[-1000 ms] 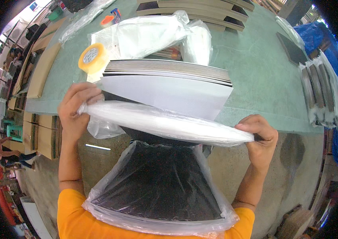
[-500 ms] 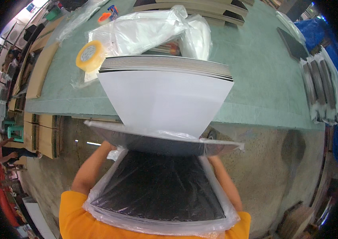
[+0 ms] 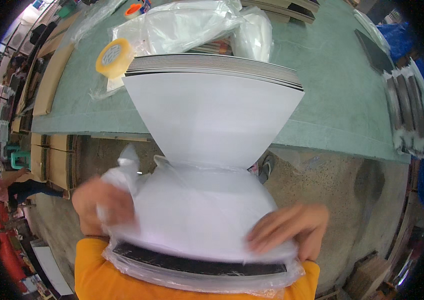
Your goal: The person takes a black notebook from a stack and slides it into a clear plastic bag, repeating this process for multiple notebooks.
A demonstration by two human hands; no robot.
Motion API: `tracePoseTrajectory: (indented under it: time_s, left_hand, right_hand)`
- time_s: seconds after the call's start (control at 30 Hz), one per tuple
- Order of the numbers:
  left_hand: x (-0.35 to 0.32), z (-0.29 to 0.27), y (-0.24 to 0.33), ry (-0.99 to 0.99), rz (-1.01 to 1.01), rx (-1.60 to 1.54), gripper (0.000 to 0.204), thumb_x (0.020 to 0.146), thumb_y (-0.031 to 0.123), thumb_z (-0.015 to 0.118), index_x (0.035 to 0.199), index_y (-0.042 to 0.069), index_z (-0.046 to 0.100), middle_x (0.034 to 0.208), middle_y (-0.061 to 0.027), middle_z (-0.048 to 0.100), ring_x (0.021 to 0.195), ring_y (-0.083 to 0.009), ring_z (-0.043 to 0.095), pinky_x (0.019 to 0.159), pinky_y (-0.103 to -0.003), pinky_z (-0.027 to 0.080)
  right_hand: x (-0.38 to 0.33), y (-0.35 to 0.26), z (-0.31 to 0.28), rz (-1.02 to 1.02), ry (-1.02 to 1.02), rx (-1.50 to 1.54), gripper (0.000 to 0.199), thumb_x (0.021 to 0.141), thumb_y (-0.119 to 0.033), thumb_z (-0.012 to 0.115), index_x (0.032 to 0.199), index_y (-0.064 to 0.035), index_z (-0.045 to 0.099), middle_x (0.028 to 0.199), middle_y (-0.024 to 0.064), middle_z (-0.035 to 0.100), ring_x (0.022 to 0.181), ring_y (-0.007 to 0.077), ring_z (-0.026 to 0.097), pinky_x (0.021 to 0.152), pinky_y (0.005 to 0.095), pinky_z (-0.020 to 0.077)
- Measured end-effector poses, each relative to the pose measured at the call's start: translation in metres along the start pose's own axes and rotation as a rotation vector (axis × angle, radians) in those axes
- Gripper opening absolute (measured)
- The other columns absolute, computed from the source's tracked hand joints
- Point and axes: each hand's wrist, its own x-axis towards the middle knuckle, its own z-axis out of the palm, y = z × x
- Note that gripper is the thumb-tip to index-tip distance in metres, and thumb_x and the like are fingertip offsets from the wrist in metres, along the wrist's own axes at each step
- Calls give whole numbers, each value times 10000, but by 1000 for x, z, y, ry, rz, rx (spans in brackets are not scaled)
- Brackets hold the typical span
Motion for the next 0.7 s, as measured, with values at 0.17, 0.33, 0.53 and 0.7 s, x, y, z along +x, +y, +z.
tracePoseTrajectory:
  time_s: [0.17,0.33,0.53,0.7]
  left_hand:
    - [35,70,-73,-172,-128,-83,195,762,78,513,949,34,547,914,-144,567,856,-279,532,758,-350,418]
    - [57,83,-175,255,-378,291,173,781,136,532,917,31,553,829,-127,572,692,-255,560,647,-341,433]
    - [120,32,-27,542,187,-101,542,730,198,660,1190,44,419,1043,-71,499,939,-154,494,785,-290,401]
    - [100,1,-19,769,-56,-109,446,660,52,689,1067,28,506,1020,-74,549,936,-165,522,811,-277,420]
  right_hand:
    - [13,89,14,670,-102,-446,535,855,-427,419,1298,-138,332,1355,159,257,1280,311,165,998,520,130]
    - [-20,149,-22,1059,123,-711,714,805,-585,365,1218,-4,402,1260,216,370,1195,316,330,970,383,265]
    - [79,68,-18,393,671,-358,472,769,-350,611,1026,32,505,933,89,547,845,169,525,720,279,433]
    - [73,59,-21,187,1047,-264,535,649,-206,741,1086,-17,497,1021,83,541,947,177,505,786,316,421]
